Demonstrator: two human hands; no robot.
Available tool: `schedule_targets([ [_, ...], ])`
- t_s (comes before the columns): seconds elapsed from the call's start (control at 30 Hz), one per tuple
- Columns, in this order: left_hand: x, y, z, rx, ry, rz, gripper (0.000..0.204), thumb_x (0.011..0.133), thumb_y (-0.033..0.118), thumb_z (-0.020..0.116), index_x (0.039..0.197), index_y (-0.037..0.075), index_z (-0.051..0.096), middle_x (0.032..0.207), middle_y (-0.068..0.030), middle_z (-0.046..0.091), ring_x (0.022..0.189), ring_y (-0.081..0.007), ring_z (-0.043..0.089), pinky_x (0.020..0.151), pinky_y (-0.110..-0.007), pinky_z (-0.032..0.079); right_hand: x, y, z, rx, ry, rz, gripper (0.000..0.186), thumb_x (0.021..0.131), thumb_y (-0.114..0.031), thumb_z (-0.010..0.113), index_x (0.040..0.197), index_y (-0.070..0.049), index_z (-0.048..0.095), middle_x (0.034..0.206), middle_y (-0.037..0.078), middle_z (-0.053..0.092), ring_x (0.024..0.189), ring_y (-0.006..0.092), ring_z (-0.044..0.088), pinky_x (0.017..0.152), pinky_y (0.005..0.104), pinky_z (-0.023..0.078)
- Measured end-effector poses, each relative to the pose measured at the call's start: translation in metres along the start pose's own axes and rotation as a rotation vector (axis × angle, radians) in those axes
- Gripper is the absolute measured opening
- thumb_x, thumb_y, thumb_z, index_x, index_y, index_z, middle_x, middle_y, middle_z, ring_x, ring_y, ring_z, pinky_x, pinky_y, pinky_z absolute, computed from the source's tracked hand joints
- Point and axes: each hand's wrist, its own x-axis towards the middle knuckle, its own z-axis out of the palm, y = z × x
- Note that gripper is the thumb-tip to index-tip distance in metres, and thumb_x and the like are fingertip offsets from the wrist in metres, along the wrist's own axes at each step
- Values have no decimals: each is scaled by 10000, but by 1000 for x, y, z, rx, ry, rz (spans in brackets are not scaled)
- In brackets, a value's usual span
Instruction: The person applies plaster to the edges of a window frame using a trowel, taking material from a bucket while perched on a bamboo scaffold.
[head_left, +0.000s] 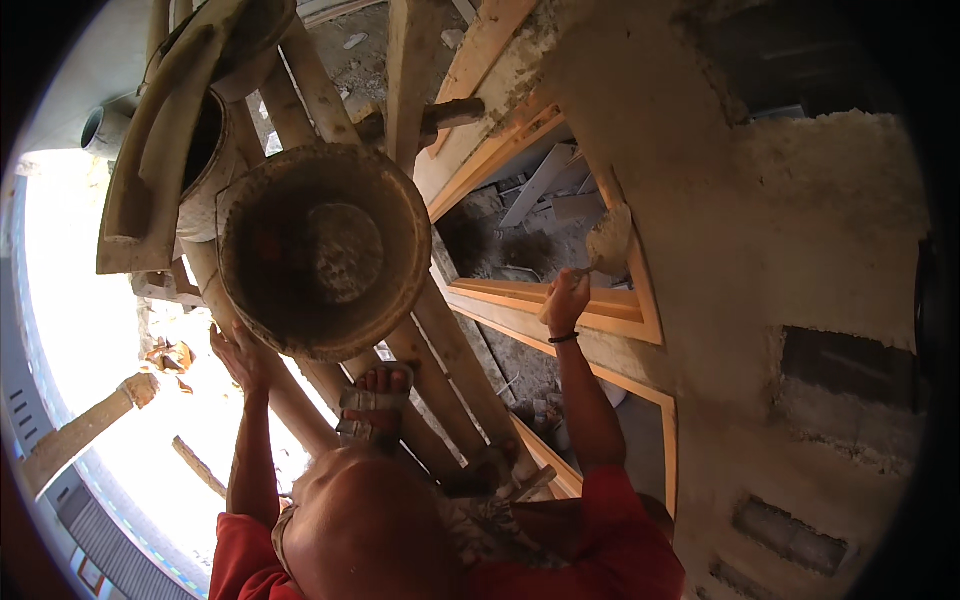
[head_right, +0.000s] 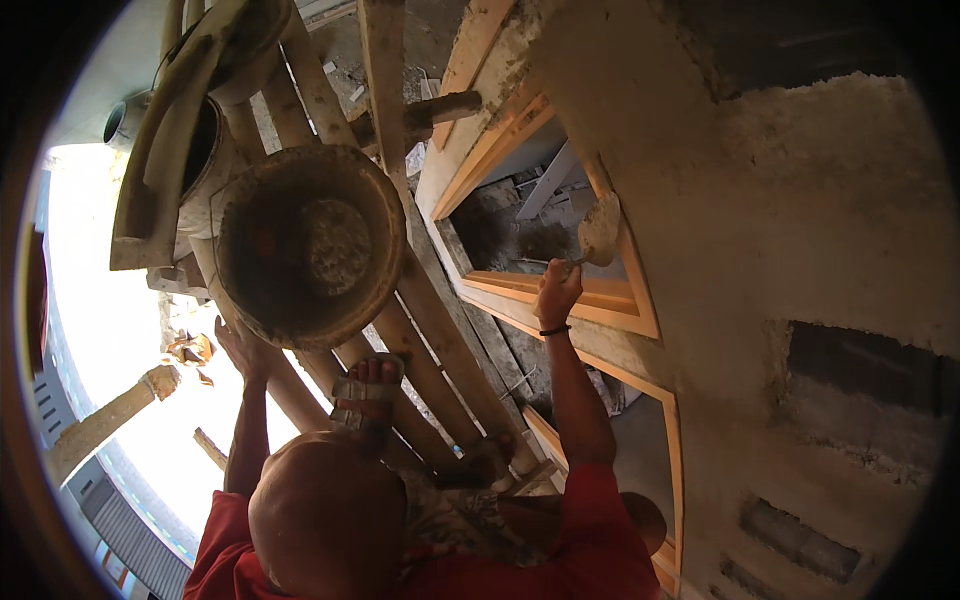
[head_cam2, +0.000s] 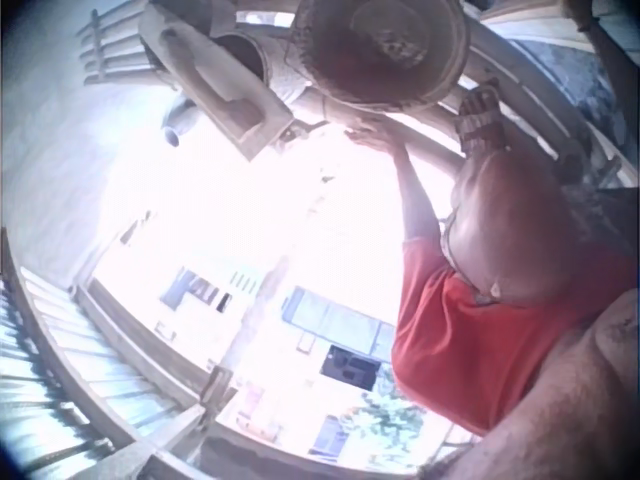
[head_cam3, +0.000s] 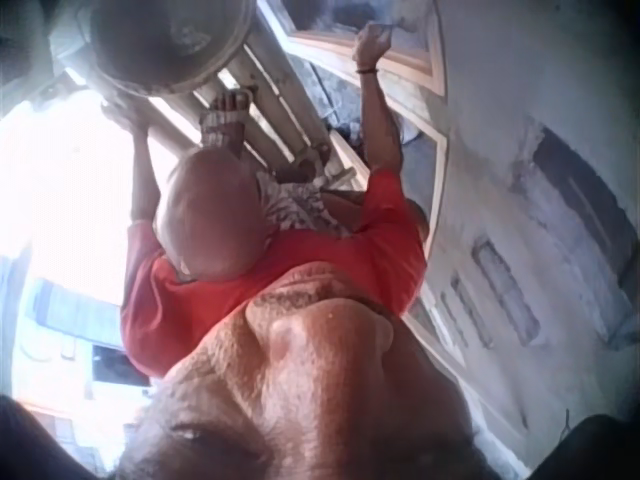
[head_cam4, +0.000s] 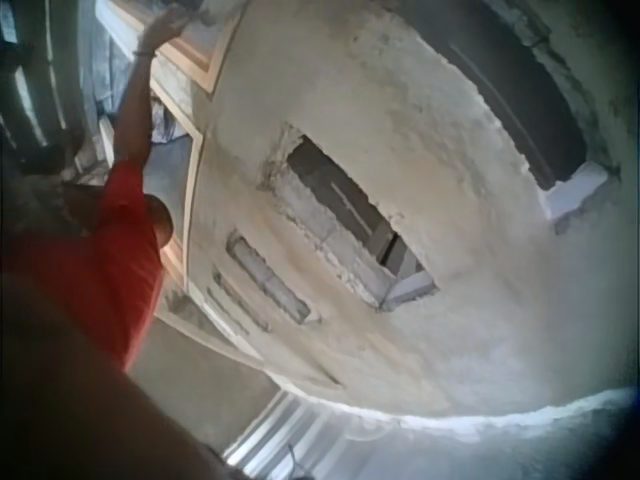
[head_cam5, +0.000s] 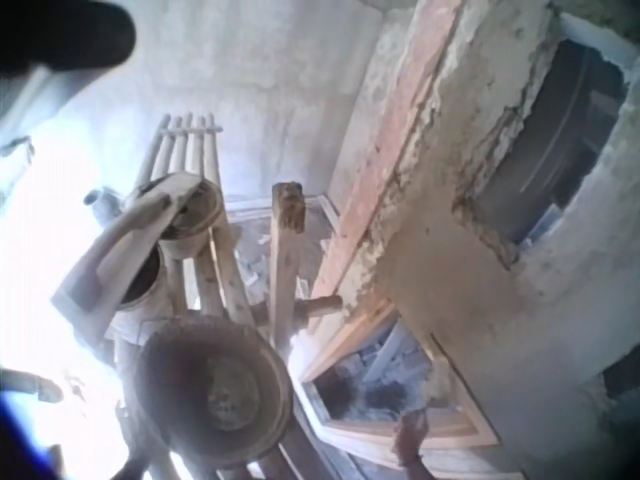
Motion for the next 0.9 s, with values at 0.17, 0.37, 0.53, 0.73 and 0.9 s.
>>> schedule_targets([
  [0.17,-3,9,-4,18,-18,-4,733,1001,485,439,1454,-69,278,1459,-297,335,1355,-427,343,1125,-477,295,19,1,27,72,-38,-9,314,942,-330,654,893,-42,536,666,-14,503,527,75,443,455,257,401],
  [0.37,-2,9,-3,7,-27,-9,724,999,493,439,1447,-58,298,1454,-293,347,1352,-431,348,1125,-482,293,49,7,58,-66,-68,-50,339,950,-350,624,874,-33,530,667,36,533,538,119,501,478,297,434],
  [0.53,-6,18,-3,-28,-42,-20,727,999,504,439,1445,-55,305,1456,-287,347,1353,-431,346,1120,-481,299,80,-20,93,-691,-125,-234,331,935,-313,599,912,15,557,721,173,632,633,320,642,585,415,493],
  [0.73,-6,15,-5,-18,-34,-32,711,1007,490,432,1442,-56,304,1444,-286,360,1346,-430,353,1120,-478,300,29,-22,59,-516,-161,-245,314,936,-295,611,937,16,570,680,146,630,626,313,639,580,401,490],
  [0.9,-4,13,-4,-2,-42,-20,700,1010,480,430,1443,-55,302,1438,-287,367,1344,-429,356,1118,-473,302,13,-1,-7,-361,-40,-152,366,952,-379,629,947,-24,543,688,22,551,582,117,528,497,275,434],
])
